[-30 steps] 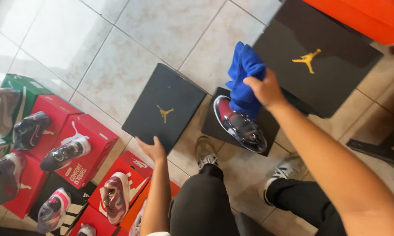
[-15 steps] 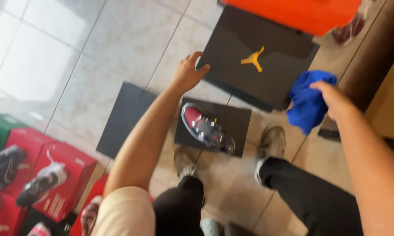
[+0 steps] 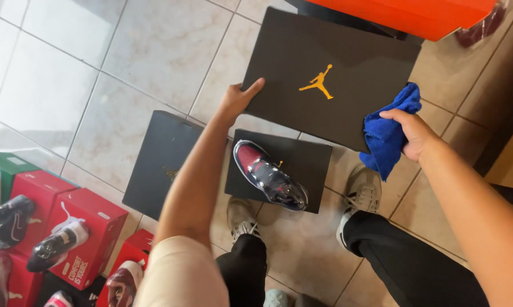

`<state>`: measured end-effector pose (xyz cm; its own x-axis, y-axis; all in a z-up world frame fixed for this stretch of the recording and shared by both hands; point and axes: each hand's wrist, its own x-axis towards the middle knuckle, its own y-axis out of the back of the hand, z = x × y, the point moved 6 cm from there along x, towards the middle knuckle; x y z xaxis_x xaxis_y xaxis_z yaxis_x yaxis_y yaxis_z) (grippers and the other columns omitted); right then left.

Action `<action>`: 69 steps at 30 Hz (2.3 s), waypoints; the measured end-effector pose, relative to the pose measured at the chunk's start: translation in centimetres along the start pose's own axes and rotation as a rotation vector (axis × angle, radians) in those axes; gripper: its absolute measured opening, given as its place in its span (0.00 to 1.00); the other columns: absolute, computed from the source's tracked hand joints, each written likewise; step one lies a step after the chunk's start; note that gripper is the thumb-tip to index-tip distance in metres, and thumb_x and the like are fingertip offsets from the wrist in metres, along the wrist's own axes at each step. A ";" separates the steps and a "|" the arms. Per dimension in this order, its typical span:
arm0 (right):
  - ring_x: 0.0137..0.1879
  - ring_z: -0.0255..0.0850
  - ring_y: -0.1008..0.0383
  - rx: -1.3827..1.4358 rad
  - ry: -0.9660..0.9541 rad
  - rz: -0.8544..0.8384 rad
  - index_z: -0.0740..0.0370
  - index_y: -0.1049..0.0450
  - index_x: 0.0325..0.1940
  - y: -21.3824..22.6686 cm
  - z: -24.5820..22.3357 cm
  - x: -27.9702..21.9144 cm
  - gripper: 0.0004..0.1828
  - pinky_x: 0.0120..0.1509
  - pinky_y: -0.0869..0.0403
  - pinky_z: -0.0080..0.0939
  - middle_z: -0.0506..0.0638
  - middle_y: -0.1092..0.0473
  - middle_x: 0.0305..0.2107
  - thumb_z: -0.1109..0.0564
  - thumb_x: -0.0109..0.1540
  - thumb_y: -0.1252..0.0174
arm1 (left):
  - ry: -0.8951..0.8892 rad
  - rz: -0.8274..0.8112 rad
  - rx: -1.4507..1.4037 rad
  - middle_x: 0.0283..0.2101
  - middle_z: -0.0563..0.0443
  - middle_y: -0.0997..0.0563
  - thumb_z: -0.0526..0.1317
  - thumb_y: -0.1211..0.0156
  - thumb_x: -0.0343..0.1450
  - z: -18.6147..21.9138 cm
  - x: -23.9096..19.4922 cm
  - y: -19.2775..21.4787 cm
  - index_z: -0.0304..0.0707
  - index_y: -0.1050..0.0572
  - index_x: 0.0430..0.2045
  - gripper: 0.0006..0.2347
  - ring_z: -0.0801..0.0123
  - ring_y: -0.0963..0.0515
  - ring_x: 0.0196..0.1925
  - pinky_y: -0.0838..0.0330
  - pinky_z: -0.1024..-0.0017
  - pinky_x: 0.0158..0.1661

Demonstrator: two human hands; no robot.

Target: Cleaning shoe boxes and shoes using a cloth and organizing them

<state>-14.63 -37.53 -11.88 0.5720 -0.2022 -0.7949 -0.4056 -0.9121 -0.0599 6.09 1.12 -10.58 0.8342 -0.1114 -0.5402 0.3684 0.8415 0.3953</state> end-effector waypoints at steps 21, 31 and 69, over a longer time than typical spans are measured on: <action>0.64 0.54 0.28 -0.804 0.287 -0.413 0.53 0.28 0.65 -46.1 4.8 -2.7 0.40 0.67 0.30 0.57 0.57 0.26 0.55 0.40 0.52 0.30 | 0.418 0.927 -0.706 0.42 0.26 0.21 0.58 0.36 0.73 -37.7 -30.3 21.7 0.28 0.23 0.45 0.26 0.40 0.19 0.46 0.21 0.47 0.41; 0.60 0.56 0.27 -0.418 0.787 -0.089 0.65 0.24 0.59 -30.4 2.5 -0.6 0.28 0.63 0.29 0.60 0.65 0.26 0.50 0.56 0.57 0.25 | -0.163 1.239 0.305 0.71 0.32 0.41 0.39 0.27 0.69 -25.9 -31.7 21.2 0.36 0.43 0.72 0.37 0.39 0.40 0.72 0.49 0.45 0.69; 0.65 0.60 0.30 -0.082 0.060 -0.119 0.60 0.37 0.71 -2.5 -5.0 -33.7 0.42 0.64 0.29 0.65 0.64 0.32 0.60 0.48 0.56 0.32 | -0.138 0.136 0.396 0.33 0.31 0.16 0.64 0.44 0.73 10.5 -39.1 12.5 0.29 0.19 0.33 0.28 0.39 0.16 0.45 0.26 0.48 0.45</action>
<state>-29.36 -30.16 18.07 0.6553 -0.1099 -0.7473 -0.2747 -0.9563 -0.1003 -17.66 10.45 23.29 0.9231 -0.1057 -0.3697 0.3577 0.5884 0.7251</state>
